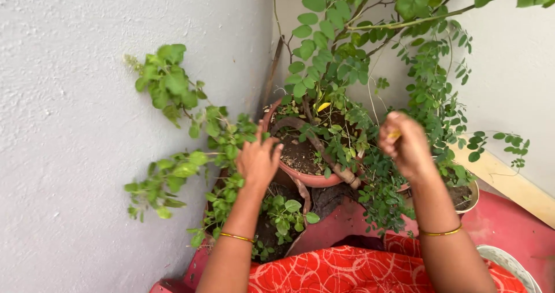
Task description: Pruning, weeding, and picking leaves from various potted plants on a balcony.
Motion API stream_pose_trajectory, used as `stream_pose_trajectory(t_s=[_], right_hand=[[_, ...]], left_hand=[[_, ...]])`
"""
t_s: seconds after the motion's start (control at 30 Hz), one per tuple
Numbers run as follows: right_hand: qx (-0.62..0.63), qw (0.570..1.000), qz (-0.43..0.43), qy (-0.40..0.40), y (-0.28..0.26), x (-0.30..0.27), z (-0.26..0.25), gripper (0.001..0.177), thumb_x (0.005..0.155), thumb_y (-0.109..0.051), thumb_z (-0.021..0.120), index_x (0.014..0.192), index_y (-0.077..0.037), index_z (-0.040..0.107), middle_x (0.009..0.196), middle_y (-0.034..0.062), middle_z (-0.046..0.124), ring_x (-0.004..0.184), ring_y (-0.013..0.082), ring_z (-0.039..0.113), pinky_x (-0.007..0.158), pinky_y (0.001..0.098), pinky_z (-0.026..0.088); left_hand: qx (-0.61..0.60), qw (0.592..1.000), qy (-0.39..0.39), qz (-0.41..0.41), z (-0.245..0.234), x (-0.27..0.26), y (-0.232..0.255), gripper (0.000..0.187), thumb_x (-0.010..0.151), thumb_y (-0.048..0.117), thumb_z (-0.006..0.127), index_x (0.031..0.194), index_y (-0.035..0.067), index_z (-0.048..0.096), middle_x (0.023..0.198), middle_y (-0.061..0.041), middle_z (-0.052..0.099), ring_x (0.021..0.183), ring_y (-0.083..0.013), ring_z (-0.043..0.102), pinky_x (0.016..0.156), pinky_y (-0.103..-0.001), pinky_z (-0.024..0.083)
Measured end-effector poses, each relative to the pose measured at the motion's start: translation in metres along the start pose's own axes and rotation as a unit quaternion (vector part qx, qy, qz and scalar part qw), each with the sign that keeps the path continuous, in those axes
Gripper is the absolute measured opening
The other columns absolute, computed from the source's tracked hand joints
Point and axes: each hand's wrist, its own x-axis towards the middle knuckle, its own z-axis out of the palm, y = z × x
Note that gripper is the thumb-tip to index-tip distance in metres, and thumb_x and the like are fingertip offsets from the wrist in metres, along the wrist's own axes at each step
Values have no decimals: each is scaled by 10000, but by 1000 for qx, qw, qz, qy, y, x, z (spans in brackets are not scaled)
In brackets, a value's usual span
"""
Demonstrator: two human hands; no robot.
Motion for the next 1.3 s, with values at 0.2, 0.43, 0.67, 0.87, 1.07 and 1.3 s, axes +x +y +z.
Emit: stream_pose_trajectory(t_s=[0.2, 0.43, 0.67, 0.87, 1.07, 1.3], right_hand=[[52, 964, 245, -83, 98, -16, 23, 161, 933, -204, 581, 879, -72, 655, 739, 38, 640, 576, 84, 589, 446, 171, 447], [-44, 919, 360, -157, 122, -17, 0, 365, 962, -408, 681, 836, -66, 646, 717, 34, 664, 576, 134, 609, 416, 224, 434], [-285, 913, 287, -47, 39, -51, -161, 436, 907, -490, 637, 857, -64, 713, 758, 36, 705, 683, 148, 665, 635, 317, 545], [-270, 905, 277, 174, 105, -153, -357, 489, 992, -534, 608, 797, -86, 618, 673, 6, 559, 583, 127, 512, 543, 295, 417], [-238, 869, 297, 315, 163, -246, -385, 519, 1000, -555, 582, 771, -89, 586, 628, -7, 496, 506, 120, 402, 466, 296, 325], [-574, 782, 159, 184, 223, -313, -405, 542, 958, -507, 630, 1269, -65, 670, 1179, 168, 693, 904, 286, 711, 821, 440, 540]], left_hand=[[-47, 992, 116, 32, 16, 2, -32, 260, 907, 382, 700, 1115, 236, 753, 1602, 17, 400, 1281, -296, 541, 872, -505, 559], [-23, 989, 127, 76, 13, 1, -36, 275, 932, 399, 683, 1133, 225, 751, 1623, 2, 395, 1264, -310, 553, 893, -483, 574], [70, 988, 116, 78, 5, -5, -33, 198, 907, 470, 682, 1056, 373, 770, 1567, 32, 486, 982, -360, 679, 707, -498, 583], [95, 979, 145, 107, 15, -10, -17, 248, 937, 459, 673, 1128, 329, 764, 1582, -15, 525, 973, -379, 674, 745, -509, 553], [123, 967, 63, 213, 17, -35, 82, 463, 870, 472, 704, 1225, 177, 741, 1427, -117, 612, 1183, -338, 629, 1000, -488, 489], [-22, 934, 3, 356, 50, -53, 207, 496, 922, 441, 669, 1263, 82, 698, 1394, -185, 634, 1307, -364, 567, 1099, -460, 428]])
